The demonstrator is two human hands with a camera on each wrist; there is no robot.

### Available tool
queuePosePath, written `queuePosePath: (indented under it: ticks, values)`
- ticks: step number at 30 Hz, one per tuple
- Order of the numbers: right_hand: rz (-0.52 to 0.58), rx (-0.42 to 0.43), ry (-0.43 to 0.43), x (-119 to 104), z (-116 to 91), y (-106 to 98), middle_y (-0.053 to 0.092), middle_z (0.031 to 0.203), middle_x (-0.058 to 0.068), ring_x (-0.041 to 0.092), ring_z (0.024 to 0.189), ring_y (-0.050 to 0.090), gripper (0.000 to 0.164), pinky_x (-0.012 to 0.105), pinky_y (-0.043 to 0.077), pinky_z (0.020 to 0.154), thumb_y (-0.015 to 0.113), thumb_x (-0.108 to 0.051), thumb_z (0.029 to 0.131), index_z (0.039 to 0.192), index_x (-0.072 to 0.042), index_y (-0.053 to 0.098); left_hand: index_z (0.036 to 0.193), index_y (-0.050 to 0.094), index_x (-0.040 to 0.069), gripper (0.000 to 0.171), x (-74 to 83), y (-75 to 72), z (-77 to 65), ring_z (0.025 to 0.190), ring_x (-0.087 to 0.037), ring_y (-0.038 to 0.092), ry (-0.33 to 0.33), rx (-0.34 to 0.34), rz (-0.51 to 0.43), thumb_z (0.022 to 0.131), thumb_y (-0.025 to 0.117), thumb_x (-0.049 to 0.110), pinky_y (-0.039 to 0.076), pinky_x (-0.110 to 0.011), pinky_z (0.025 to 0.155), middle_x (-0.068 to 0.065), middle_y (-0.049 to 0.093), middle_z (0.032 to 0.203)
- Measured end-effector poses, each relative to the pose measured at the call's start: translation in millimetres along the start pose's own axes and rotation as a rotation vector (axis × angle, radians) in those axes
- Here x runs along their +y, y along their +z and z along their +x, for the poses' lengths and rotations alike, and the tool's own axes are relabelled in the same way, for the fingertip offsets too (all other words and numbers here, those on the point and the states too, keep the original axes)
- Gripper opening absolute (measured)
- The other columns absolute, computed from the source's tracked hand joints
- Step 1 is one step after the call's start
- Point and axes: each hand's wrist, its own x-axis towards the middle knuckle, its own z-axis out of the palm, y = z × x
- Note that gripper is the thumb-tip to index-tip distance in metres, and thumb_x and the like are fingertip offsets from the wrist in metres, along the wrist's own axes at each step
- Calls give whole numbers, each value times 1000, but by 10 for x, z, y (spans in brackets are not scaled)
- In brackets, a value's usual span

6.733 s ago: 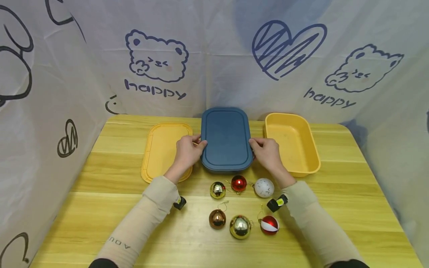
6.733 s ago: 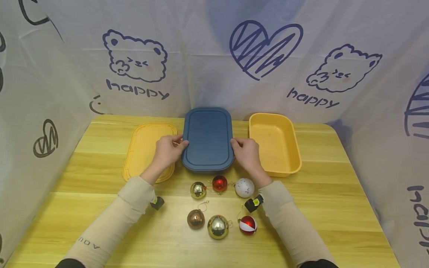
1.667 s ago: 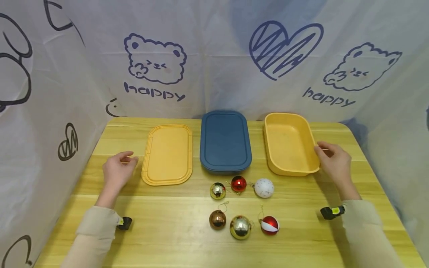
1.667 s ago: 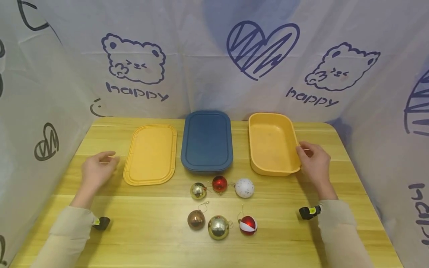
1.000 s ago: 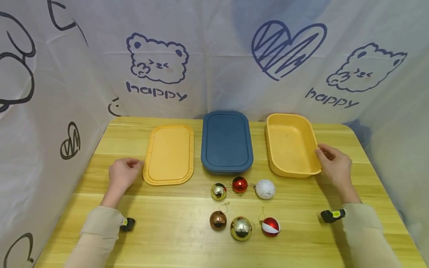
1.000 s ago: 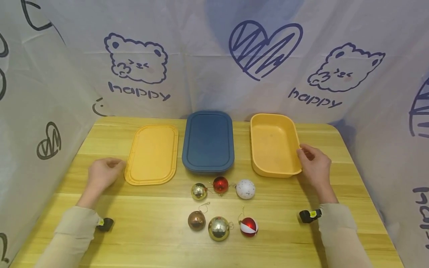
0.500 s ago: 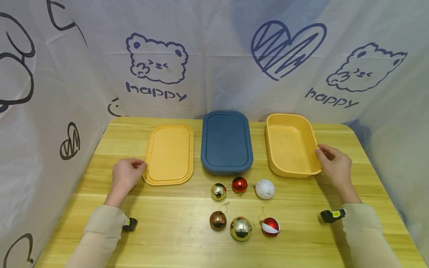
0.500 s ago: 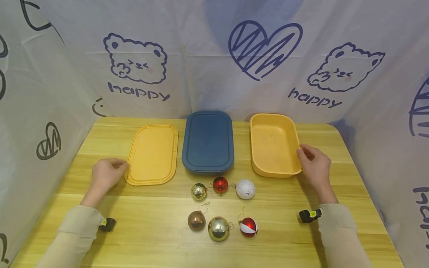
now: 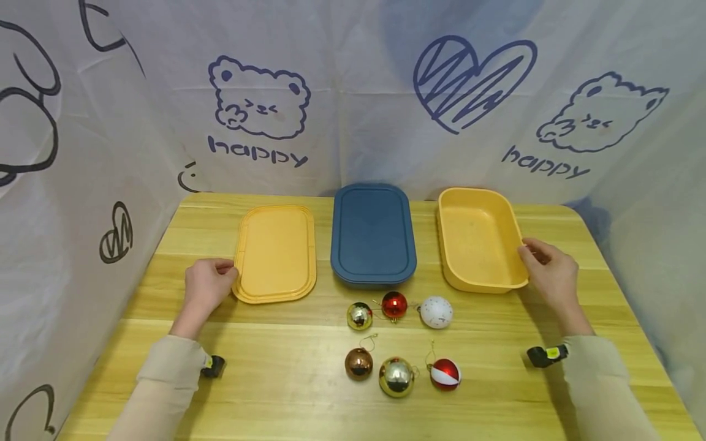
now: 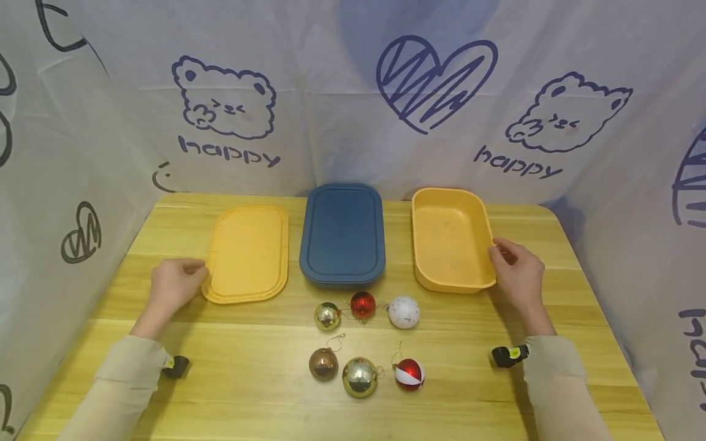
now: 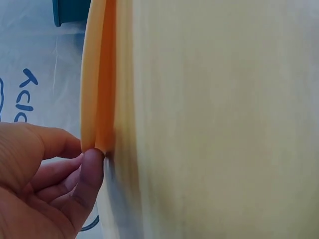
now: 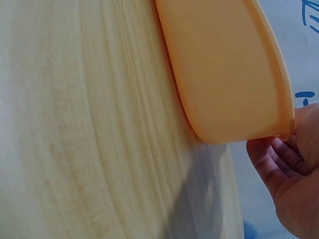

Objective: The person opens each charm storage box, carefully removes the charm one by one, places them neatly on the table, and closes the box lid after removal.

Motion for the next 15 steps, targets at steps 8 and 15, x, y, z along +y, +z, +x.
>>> queuePosePath:
  ticks: [8, 15]
  values:
    - [1, 4, -16, 17, 4, 11, 73, 117, 30, -22, 76, 49, 44, 2, 44, 62, 64, -31, 106, 136, 0, 70, 118, 76, -9, 32, -8, -29, 19, 91, -36, 75, 12, -27, -14, 97, 62, 11, 52, -27, 68, -24, 79, 104]
    - [5, 7, -18, 26, 8, 19, 73, 118, 31, -22, 76, 49, 44, 2, 44, 62, 64, -30, 106, 136, 1, 70, 114, 77, -10, 30, 11, -37, 29, 79, -27, 74, 46, 5, -33, 95, 62, 7, 51, -21, 61, -24, 79, 98]
